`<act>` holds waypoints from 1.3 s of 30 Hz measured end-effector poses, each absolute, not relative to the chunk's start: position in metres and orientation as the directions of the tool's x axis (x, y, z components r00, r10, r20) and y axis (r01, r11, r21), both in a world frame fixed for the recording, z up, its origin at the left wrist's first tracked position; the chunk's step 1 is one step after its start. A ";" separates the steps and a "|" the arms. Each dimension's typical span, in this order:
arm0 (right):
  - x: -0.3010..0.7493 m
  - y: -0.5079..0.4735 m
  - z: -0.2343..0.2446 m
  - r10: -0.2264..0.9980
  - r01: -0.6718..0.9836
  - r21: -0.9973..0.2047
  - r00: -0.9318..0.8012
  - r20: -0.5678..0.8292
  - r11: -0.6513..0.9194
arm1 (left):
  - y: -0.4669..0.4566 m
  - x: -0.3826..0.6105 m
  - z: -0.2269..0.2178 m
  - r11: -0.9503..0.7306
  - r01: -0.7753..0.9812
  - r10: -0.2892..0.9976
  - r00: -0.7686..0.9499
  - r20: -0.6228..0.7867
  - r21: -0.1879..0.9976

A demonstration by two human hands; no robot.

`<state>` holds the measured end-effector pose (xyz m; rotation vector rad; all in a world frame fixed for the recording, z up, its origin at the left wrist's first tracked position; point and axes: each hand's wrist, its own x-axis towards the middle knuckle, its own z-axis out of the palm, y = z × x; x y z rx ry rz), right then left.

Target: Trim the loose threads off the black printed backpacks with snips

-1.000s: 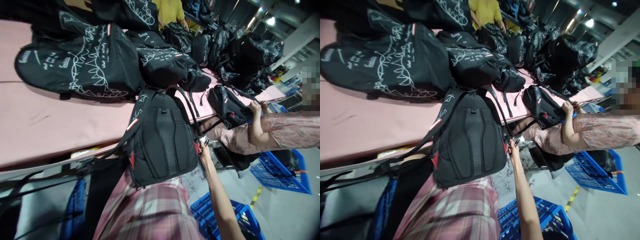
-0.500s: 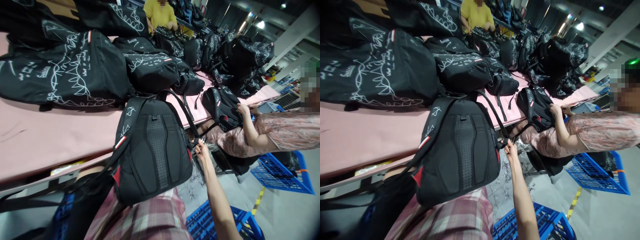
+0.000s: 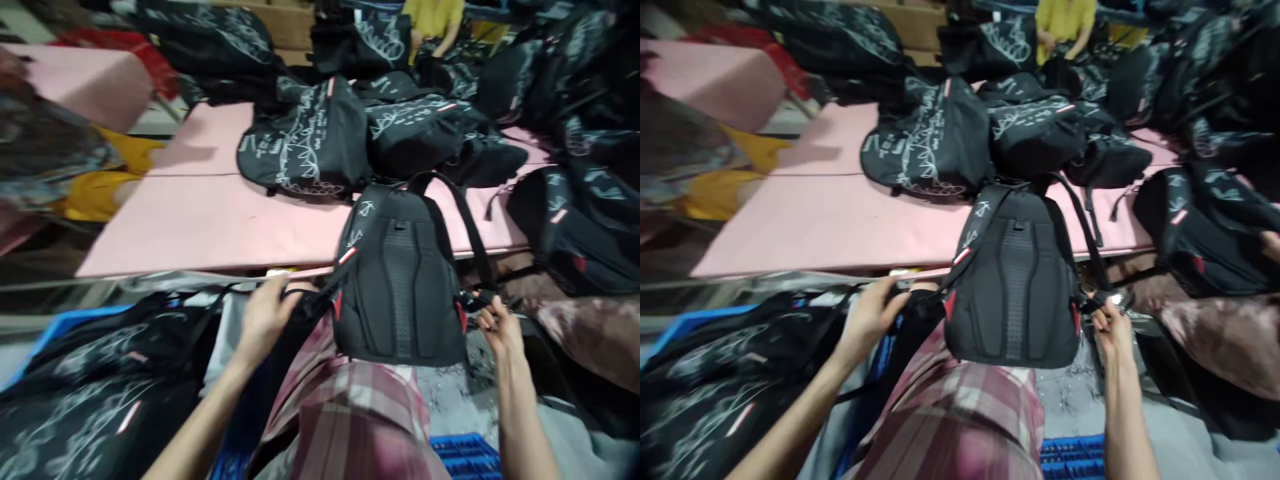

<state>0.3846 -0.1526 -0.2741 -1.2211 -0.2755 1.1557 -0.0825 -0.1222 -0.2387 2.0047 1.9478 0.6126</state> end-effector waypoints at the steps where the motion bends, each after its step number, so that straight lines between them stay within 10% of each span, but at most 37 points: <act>1: 0.385 -0.152 -0.276 0.810 -0.548 -0.829 0.433 -0.396 -0.113 | -0.122 -0.074 -0.244 -0.086 0.849 0.995 0.094 0.010 0.521; 17: 0.377 -0.161 -0.274 0.799 -0.584 -0.806 0.439 -0.411 -0.094 | -0.102 -0.076 -0.283 0.247 0.327 0.920 0.217 -0.327 0.912; 27: 0.375 -0.163 -0.273 0.809 -0.517 -0.847 0.442 -0.388 -0.124 | -0.098 -0.072 -0.241 0.475 -0.416 0.879 0.274 -0.391 0.776; 39: 0.375 -0.169 -0.286 0.826 -0.414 -0.901 0.457 -0.328 -0.129 | -0.087 -0.072 -0.248 0.504 -0.292 0.842 0.375 -0.388 0.813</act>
